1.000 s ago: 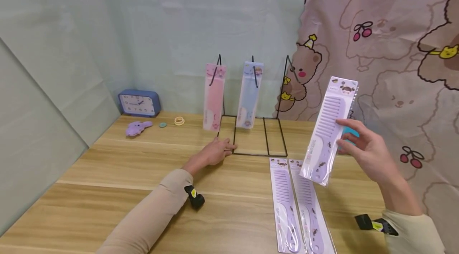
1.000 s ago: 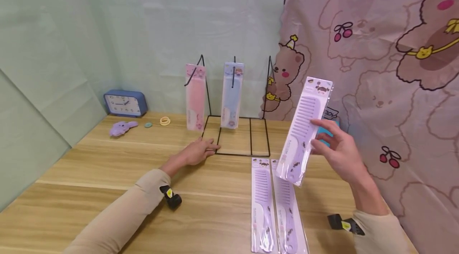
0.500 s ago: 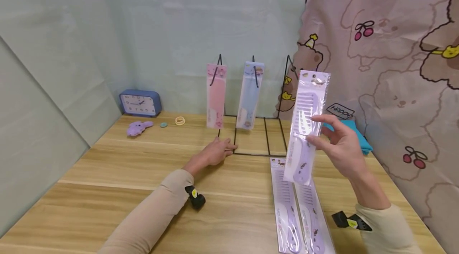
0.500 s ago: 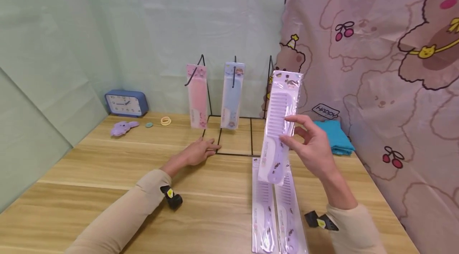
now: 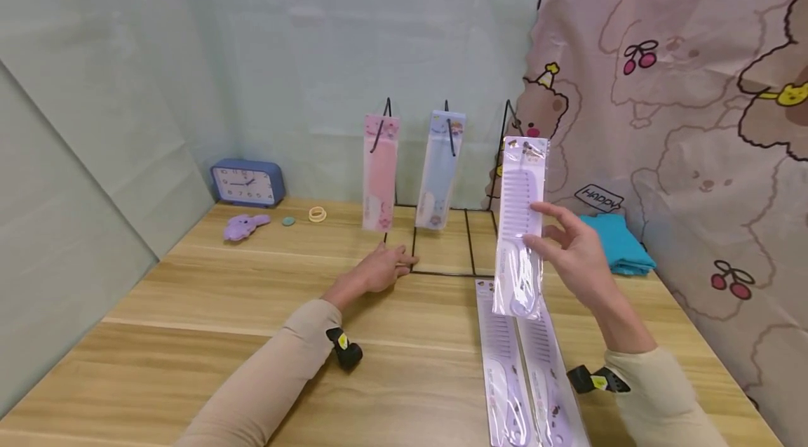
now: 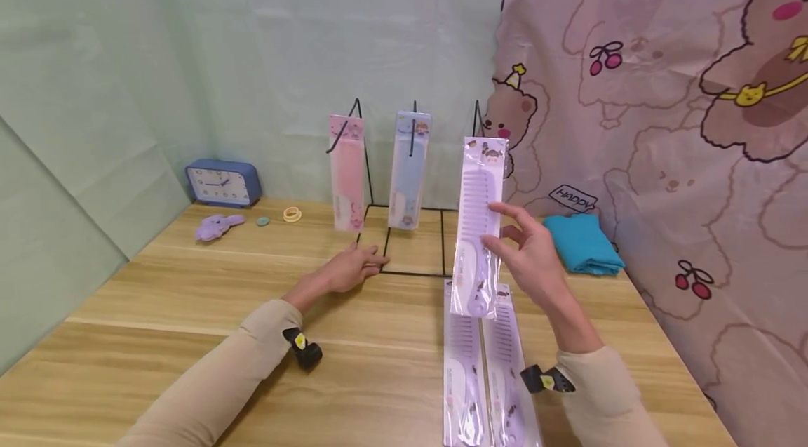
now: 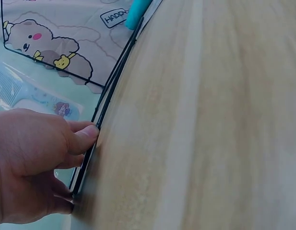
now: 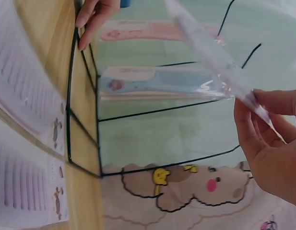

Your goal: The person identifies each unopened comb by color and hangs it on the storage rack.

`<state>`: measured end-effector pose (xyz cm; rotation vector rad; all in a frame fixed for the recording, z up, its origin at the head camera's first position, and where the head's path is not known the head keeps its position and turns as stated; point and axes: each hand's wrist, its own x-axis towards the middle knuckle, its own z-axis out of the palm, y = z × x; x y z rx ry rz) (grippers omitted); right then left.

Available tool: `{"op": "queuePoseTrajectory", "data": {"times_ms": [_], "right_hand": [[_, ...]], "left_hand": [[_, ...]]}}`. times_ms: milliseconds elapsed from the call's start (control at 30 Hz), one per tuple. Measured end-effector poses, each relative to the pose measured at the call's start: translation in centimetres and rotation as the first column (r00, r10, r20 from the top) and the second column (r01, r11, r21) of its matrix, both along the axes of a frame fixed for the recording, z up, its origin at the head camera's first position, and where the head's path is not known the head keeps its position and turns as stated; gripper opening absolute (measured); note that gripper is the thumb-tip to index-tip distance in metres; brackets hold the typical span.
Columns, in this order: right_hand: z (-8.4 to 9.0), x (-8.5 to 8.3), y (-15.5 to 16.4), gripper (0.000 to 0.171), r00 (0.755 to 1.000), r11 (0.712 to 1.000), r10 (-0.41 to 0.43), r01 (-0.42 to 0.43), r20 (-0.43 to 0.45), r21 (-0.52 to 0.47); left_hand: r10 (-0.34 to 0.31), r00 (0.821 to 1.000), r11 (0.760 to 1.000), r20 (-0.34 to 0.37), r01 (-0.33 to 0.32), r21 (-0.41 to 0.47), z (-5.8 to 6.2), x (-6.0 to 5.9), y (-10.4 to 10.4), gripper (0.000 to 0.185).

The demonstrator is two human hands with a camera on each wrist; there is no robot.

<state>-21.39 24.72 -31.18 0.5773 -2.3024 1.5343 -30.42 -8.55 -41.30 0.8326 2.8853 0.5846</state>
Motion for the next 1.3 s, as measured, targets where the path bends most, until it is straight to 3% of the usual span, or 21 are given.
{"op": "queuePoseTrajectory", "data": {"times_ms": [167, 300, 467, 600, 867, 1100, 1300], "right_hand": [[-0.4, -3.6, -0.4, 0.053, 0.997, 0.997, -0.073, 0.074, 0.018, -0.03], [-0.4, -6.4, -0.3, 0.052, 0.993, 0.993, -0.119, 0.119, 0.025, 0.001], [0.0, -8.8, -0.5, 0.052, 0.99, 0.991, -0.134, 0.133, 0.049, 0.025], [0.0, -10.4, -0.9, 0.051, 0.99, 0.992, -0.127, 0.126, 0.06, 0.023], [-1.3, -11.3, -1.2, 0.046, 0.986, 0.986, -0.166, 0.167, 0.034, -0.018], [-2.5, -11.3, -0.6, 0.029, 0.979, 0.98, -0.196, 0.194, 0.051, 0.041], [-3.6, -11.5, -0.1, 0.029, 0.978, 0.98, -0.188, 0.182, 0.086, 0.077]], "left_hand": [[0.011, 1.0, 1.0, 0.028, -0.012, 0.017, 0.2, -0.1, 0.0, 0.038], [0.012, 0.999, 1.0, 0.053, -0.014, 0.025, 0.3, -0.1, 0.0, 0.038], [-0.007, 0.998, 1.0, 0.06, 0.006, 0.031, 0.5, -0.2, 0.0, 0.038], [0.013, 0.998, 1.0, 0.06, -0.014, 0.027, 0.6, -0.2, -0.1, 0.038], [-0.004, 0.998, 1.0, 0.061, 0.003, 0.015, 0.2, -0.4, 0.0, 0.038], [0.014, 0.999, 0.999, 0.048, -0.016, 0.03, 0.5, -0.4, 0.0, 0.037], [0.009, 0.998, 1.0, 0.062, -0.01, 0.023, 0.4, -0.3, 0.1, 0.037]]}}
